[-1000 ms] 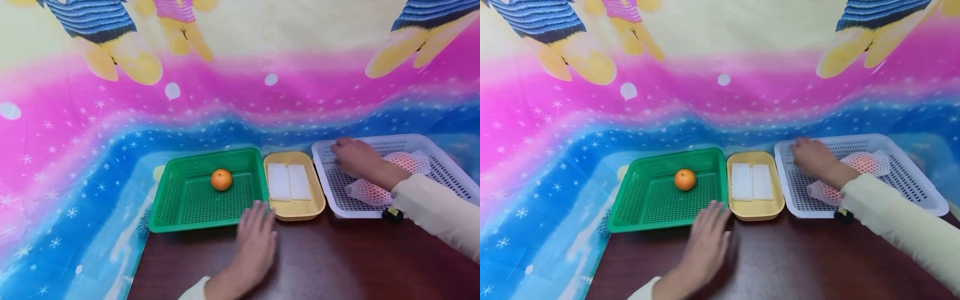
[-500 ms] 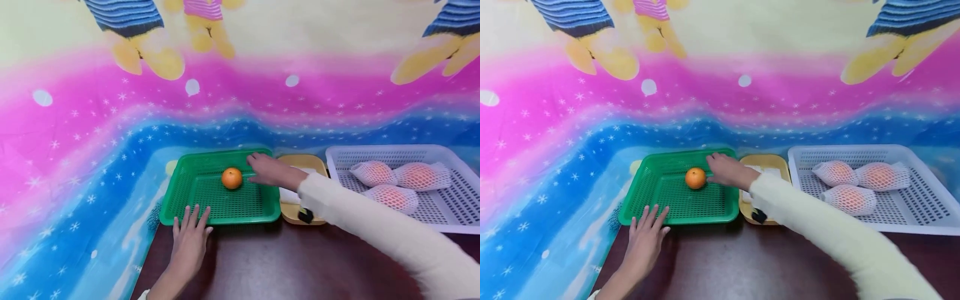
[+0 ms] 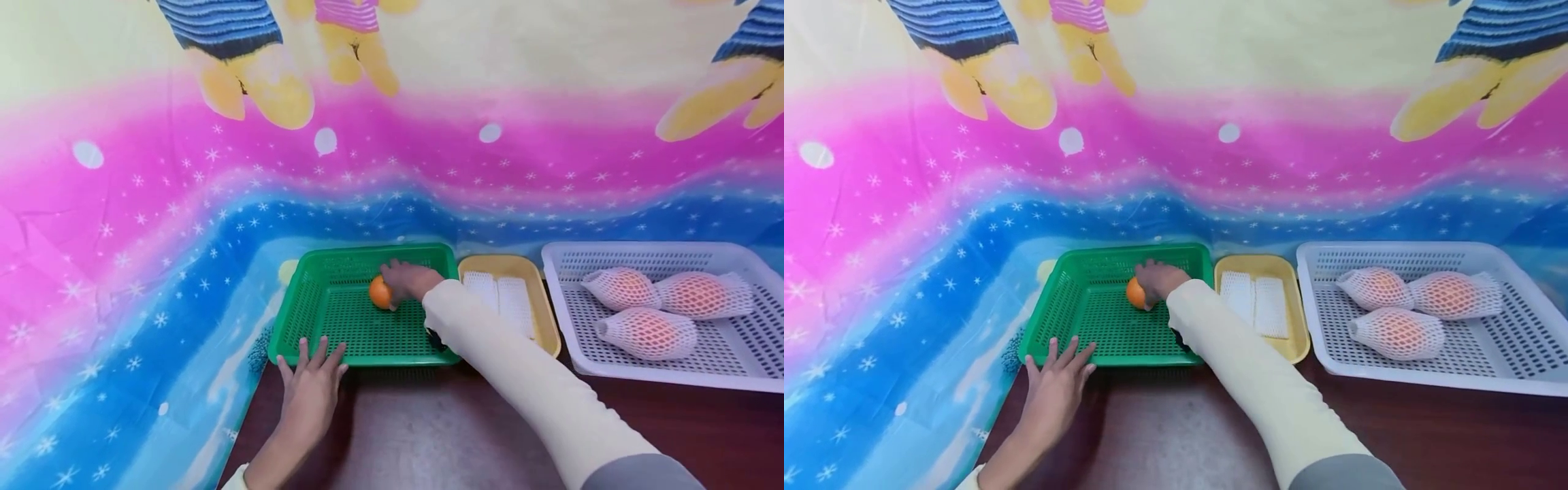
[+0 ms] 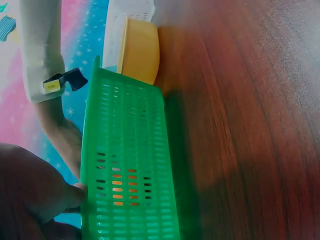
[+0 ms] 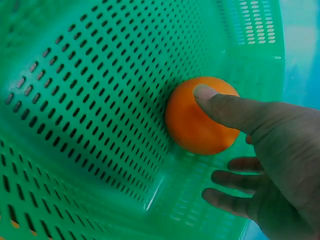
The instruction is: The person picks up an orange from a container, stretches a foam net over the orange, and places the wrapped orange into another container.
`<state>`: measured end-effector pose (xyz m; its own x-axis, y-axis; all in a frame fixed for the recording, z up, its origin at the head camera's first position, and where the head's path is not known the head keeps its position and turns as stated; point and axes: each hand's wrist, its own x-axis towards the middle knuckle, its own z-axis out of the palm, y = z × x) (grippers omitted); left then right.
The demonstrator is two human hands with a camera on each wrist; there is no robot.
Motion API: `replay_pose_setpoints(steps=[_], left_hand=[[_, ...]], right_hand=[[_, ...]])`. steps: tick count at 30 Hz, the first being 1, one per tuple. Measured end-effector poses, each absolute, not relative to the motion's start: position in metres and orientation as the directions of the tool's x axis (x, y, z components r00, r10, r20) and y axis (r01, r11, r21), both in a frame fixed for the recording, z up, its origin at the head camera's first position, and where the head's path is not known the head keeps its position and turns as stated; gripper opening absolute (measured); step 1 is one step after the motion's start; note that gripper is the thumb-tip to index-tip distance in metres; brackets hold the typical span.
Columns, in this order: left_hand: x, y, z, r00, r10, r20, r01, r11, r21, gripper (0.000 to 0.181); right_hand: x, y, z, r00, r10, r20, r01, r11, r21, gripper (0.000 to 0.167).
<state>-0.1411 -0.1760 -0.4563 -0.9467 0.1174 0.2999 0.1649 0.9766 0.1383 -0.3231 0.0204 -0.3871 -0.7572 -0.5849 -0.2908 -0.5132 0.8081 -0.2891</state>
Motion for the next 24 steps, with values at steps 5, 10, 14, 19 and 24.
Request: replay_pose_setpoints(steps=[5,10,14,19,24], left_hand=[[-0.143,-0.179,-0.455,-0.949,0.125,0.291,0.174,0.973,0.151,0.038],[-0.144,-0.18,-0.455,-0.942,0.132,0.308,0.184,0.972,0.148,0.037],[-0.143,-0.181,-0.458,-0.938,0.12,0.325,0.181,0.97,0.164,0.039],[-0.143,-0.182,-0.464,-0.936,0.087,0.341,0.164,0.965,0.205,0.04],[-0.143,-0.183,-0.47,-0.924,0.094,0.37,0.173,0.967,0.186,0.042]], right_hand=[[-0.352,0.003,-0.412,-0.758,-0.537,-0.37,-0.49,0.843,-0.222,0.091],[-0.355,-0.004,-0.423,-0.742,-0.56,-0.367,-0.519,0.828,-0.213,0.092],[-0.355,-0.008,-0.427,-0.752,-0.553,-0.359,-0.52,0.832,-0.193,0.09],[-0.357,-0.009,-0.432,-0.751,-0.559,-0.351,-0.518,0.829,-0.21,0.095],[-0.359,-0.006,-0.434,-0.751,-0.567,-0.338,-0.522,0.823,-0.223,0.091]])
